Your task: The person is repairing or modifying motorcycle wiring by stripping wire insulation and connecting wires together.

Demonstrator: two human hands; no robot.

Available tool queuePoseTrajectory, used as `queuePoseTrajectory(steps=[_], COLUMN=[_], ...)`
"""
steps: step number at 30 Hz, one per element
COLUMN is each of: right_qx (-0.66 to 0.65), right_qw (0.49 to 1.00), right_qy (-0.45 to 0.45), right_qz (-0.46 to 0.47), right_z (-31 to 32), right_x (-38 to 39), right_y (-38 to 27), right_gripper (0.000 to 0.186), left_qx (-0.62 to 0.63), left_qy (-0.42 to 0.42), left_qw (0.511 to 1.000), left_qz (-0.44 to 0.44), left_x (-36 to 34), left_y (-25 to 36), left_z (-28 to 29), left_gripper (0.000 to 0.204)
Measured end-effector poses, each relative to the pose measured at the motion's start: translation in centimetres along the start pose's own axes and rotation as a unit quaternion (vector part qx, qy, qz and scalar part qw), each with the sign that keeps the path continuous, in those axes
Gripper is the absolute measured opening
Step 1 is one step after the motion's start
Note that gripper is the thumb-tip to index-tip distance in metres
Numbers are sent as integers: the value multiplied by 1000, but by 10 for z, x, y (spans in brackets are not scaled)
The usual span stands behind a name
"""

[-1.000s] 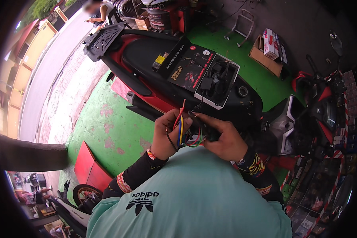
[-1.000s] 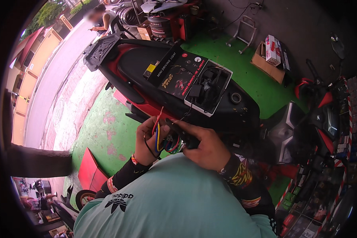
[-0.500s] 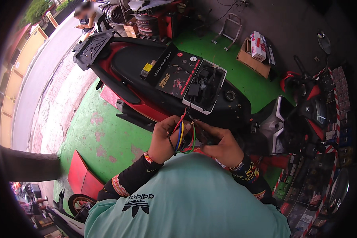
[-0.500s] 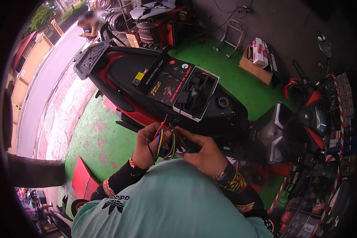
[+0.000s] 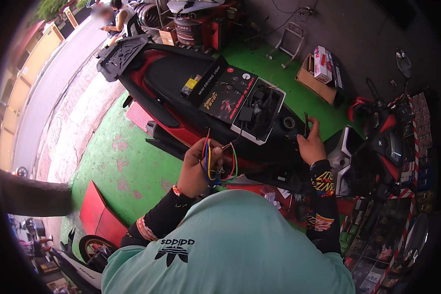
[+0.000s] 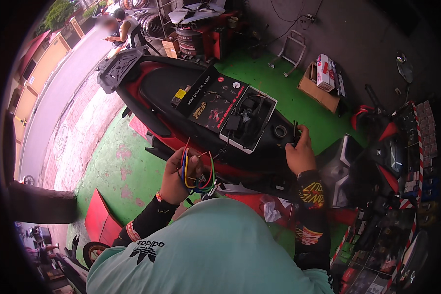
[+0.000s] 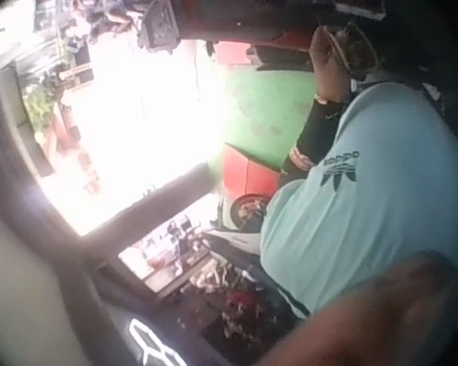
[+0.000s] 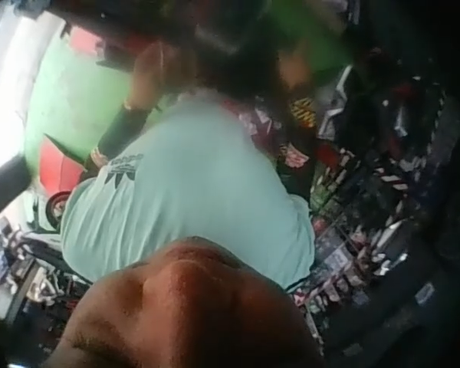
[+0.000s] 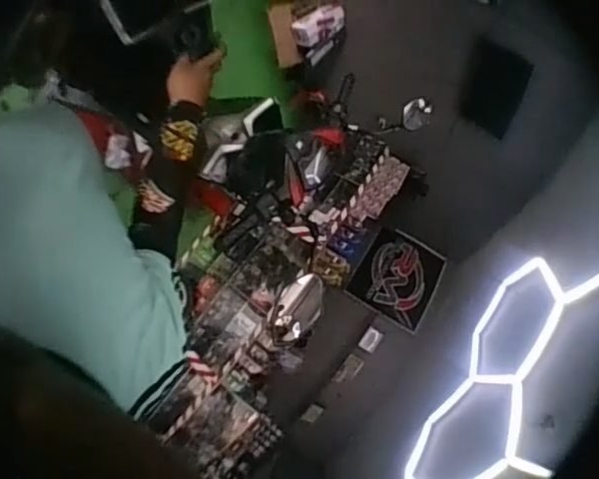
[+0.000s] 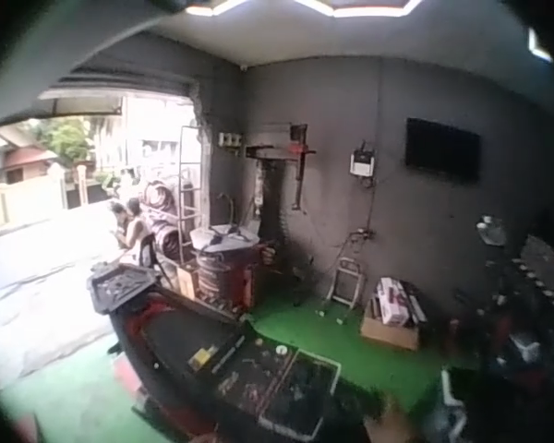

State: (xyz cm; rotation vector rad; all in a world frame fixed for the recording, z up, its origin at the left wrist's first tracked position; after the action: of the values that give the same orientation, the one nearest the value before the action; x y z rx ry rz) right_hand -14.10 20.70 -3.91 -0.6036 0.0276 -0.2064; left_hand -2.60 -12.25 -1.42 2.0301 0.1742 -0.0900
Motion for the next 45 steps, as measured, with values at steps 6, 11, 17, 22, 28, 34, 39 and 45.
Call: queuePoseTrajectory(steps=[6, 11, 17, 22, 28, 34, 39, 45], right_qx=[77, -304, -488, -489, -464, -473, -518, -548], right_qw=[993, 939, 764, 790, 817, 817, 785, 785], right_qy=[-43, -157, -421, -369, -330, -330, -337, -289], right_qz=[-80, 31, -24, 35, 87, 0, -41, -22], right_z=[-10, -24, -33, -33, -28, -24, -20, -9], right_x=[-7, 36, 109, 120, 127, 125, 129, 130], right_y=[-7, -37, -107, -109, -119, -114, -112, -115], right_gripper=[90, 72, 43, 48, 39, 23, 20, 20], left_qx=[31, 25, 75, 124, 81, 76, 132, 80], left_qy=[7, 7, -9, -37, -51, -91, -88, -143], left_qw=[999, 999, 997, 992, 995, 992, 987, 986], left_qz=[17, 31, 8, 4, -30, -41, -17, -10], left_x=[-1, 0, -5, -5, -8, -10, -9, -8], left_y=[-3, 4, 3, 7, 4, -6, -4, -17], left_z=[-9, -12, -16, -24, -32, -32, -36, -25], left_gripper=[20, 29, 43, 50, 50, 42, 49, 61])
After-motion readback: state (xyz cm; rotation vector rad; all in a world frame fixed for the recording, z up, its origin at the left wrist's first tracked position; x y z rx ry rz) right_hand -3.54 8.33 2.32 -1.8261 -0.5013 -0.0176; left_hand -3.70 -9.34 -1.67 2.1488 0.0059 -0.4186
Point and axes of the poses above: each hand's wrist, its own x-axis away from the middle knuckle, its own z-axis out of the back of the hand, y = z × x, the point moved 3 cm from there along -x, towards the middle knuckle, and after that the axes turned 11 degrees about -z, right-handed, at the moved point
